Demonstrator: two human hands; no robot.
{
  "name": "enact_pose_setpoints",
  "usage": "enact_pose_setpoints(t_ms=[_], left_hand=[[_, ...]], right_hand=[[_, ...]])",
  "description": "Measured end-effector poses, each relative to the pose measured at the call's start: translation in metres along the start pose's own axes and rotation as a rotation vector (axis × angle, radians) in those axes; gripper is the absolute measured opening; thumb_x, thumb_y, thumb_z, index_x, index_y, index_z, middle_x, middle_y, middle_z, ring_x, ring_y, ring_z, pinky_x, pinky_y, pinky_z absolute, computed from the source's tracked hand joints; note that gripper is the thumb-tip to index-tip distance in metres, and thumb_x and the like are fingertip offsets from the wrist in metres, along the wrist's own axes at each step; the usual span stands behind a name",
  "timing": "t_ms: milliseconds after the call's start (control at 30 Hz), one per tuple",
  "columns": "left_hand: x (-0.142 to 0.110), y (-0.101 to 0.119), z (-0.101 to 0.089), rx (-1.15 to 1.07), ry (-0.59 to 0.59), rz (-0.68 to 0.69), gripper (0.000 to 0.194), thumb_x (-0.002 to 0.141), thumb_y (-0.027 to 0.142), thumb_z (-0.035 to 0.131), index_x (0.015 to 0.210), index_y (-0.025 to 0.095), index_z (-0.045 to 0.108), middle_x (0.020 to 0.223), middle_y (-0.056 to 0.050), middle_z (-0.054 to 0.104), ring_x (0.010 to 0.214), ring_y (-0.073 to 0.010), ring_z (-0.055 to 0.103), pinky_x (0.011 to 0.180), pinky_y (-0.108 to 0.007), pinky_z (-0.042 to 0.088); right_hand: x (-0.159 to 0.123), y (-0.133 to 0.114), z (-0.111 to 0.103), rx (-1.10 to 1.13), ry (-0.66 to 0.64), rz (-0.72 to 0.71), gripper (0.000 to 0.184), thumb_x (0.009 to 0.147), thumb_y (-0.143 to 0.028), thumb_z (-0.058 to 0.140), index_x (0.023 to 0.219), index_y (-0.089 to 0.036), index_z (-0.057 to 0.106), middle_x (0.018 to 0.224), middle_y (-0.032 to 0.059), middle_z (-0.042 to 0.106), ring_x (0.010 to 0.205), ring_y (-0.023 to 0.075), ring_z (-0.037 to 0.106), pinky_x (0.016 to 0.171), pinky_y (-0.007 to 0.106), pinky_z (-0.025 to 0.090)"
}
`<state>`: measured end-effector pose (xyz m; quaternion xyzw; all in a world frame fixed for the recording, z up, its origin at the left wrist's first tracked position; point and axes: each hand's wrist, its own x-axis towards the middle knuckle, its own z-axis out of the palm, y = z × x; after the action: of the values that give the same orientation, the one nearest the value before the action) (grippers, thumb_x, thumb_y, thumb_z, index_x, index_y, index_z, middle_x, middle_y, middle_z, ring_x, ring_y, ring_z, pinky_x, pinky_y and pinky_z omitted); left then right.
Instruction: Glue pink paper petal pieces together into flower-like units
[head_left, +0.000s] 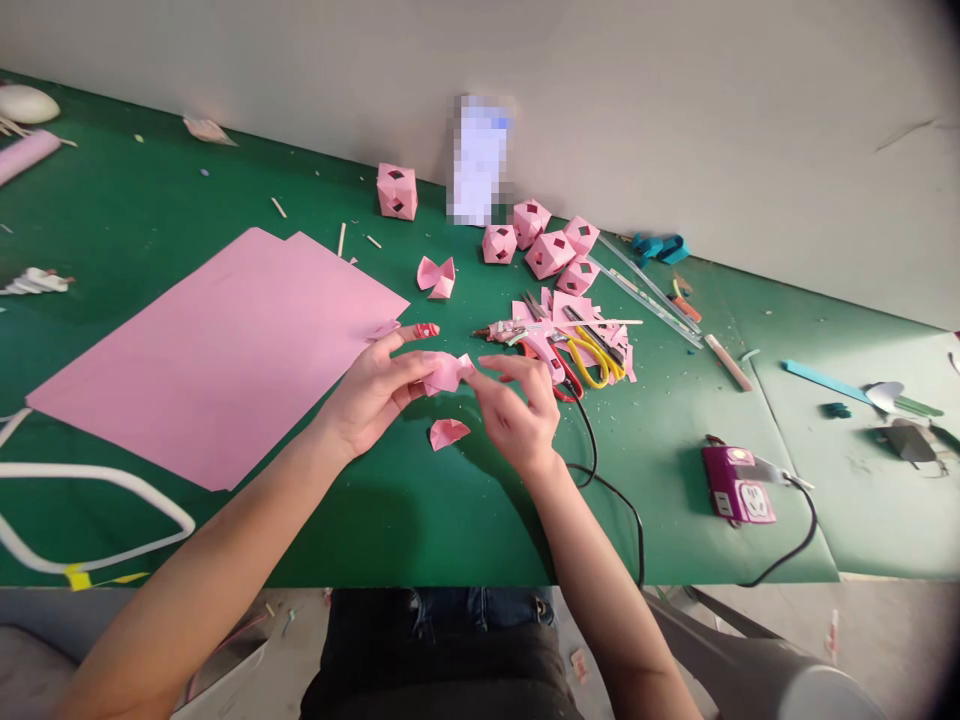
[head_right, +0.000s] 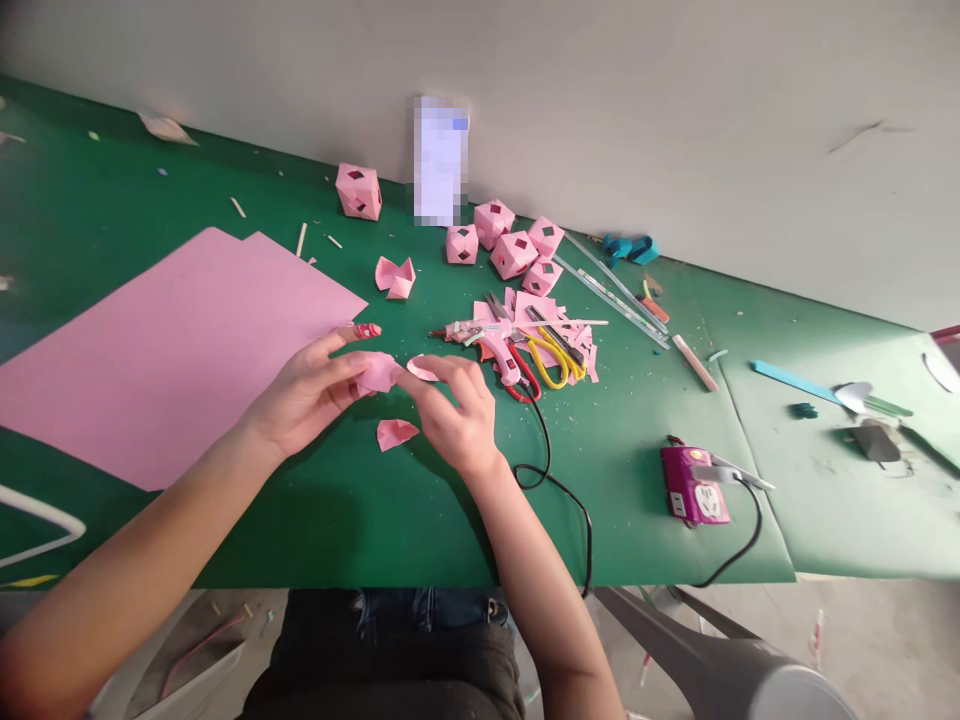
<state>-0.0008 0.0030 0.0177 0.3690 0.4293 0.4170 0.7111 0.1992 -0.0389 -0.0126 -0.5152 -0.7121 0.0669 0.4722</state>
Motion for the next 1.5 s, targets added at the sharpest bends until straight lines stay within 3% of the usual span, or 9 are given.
enact_pose_setpoints(t_ms=[100, 200, 267, 400, 533, 967, 1233, 1500], left_hand=[[-0.001, 0.003, 0.0, 0.038, -0.03, 0.166, 0.059, 0.071, 0.035, 0.092, 0.121, 0.023, 0.063, 0.08, 0.002, 0.07, 0.072, -0.0154, 0.068, 0.068, -0.031, 0.06], [-0.003, 0.002, 0.003, 0.054, -0.101, 0.247, 0.062, 0.07, 0.033, 0.094, 0.123, 0.024, 0.062, 0.078, 0.004, 0.069, 0.071, -0.0155, 0.069, 0.07, -0.031, 0.062], [-0.005, -0.001, 0.004, 0.05, -0.148, 0.252, 0.062, 0.072, 0.032, 0.094, 0.125, 0.024, 0.062, 0.08, 0.004, 0.07, 0.075, -0.016, 0.072, 0.072, -0.03, 0.064], [-0.006, -0.008, 0.006, 0.012, -0.19, 0.255, 0.058, 0.077, 0.025, 0.093, 0.126, 0.022, 0.062, 0.083, 0.004, 0.074, 0.08, -0.0146, 0.076, 0.08, -0.028, 0.066], [-0.005, -0.012, 0.006, -0.006, -0.209, 0.248, 0.054, 0.08, 0.02, 0.091, 0.126, 0.022, 0.062, 0.089, 0.003, 0.078, 0.083, -0.014, 0.079, 0.085, -0.028, 0.067], [-0.005, -0.013, 0.009, -0.049, -0.134, 0.186, 0.057, 0.073, 0.024, 0.097, 0.12, 0.019, 0.065, 0.093, -0.001, 0.082, 0.085, -0.0169, 0.081, 0.085, -0.031, 0.068], [-0.005, -0.014, 0.008, -0.04, -0.138, 0.216, 0.054, 0.075, 0.02, 0.095, 0.12, 0.019, 0.066, 0.09, 0.0, 0.081, 0.085, -0.013, 0.079, 0.085, -0.025, 0.065], [-0.006, -0.015, 0.008, 0.033, -0.154, 0.287, 0.052, 0.078, 0.023, 0.094, 0.121, 0.019, 0.066, 0.095, -0.002, 0.081, 0.09, -0.0169, 0.08, 0.088, -0.03, 0.066]], right_hand=[[0.005, -0.008, 0.0, 0.297, 0.053, 0.315, 0.025, 0.103, -0.045, 0.063, 0.113, -0.029, 0.079, 0.106, 0.0072, 0.08, 0.096, 0.022, 0.074, 0.083, 0.04, 0.064], [0.01, -0.014, -0.002, 0.717, -0.075, 0.64, 0.04, 0.099, -0.06, 0.064, 0.109, -0.025, 0.078, 0.099, 0.0069, 0.078, 0.091, 0.0196, 0.073, 0.07, 0.032, 0.061], [0.012, -0.015, -0.003, 0.907, -0.174, 0.738, 0.048, 0.095, -0.068, 0.066, 0.097, -0.023, 0.078, 0.089, 0.0054, 0.075, 0.084, 0.0177, 0.07, 0.066, 0.029, 0.057], [0.011, -0.017, -0.003, 1.031, -0.212, 0.766, 0.039, 0.081, -0.06, 0.087, 0.081, -0.022, 0.076, 0.081, 0.0005, 0.073, 0.075, 0.013, 0.064, 0.068, 0.026, 0.054], [0.01, -0.02, -0.002, 1.016, -0.194, 0.8, 0.036, 0.075, -0.053, 0.093, 0.081, -0.022, 0.077, 0.08, 0.0011, 0.076, 0.076, 0.0143, 0.066, 0.071, 0.028, 0.053], [0.013, -0.024, -0.001, 1.038, -0.155, 0.803, 0.035, 0.074, -0.051, 0.094, 0.082, -0.022, 0.076, 0.076, -0.0002, 0.072, 0.073, 0.0146, 0.064, 0.075, 0.03, 0.054], [0.011, -0.024, 0.0, 1.0, -0.164, 0.774, 0.035, 0.082, -0.056, 0.086, 0.083, -0.023, 0.076, 0.084, 0.0008, 0.071, 0.077, 0.0147, 0.062, 0.075, 0.03, 0.053], [0.012, -0.024, 0.002, 0.999, -0.158, 0.799, 0.038, 0.08, -0.059, 0.088, 0.079, -0.023, 0.074, 0.079, -0.0006, 0.067, 0.073, 0.0134, 0.058, 0.073, 0.029, 0.051]])
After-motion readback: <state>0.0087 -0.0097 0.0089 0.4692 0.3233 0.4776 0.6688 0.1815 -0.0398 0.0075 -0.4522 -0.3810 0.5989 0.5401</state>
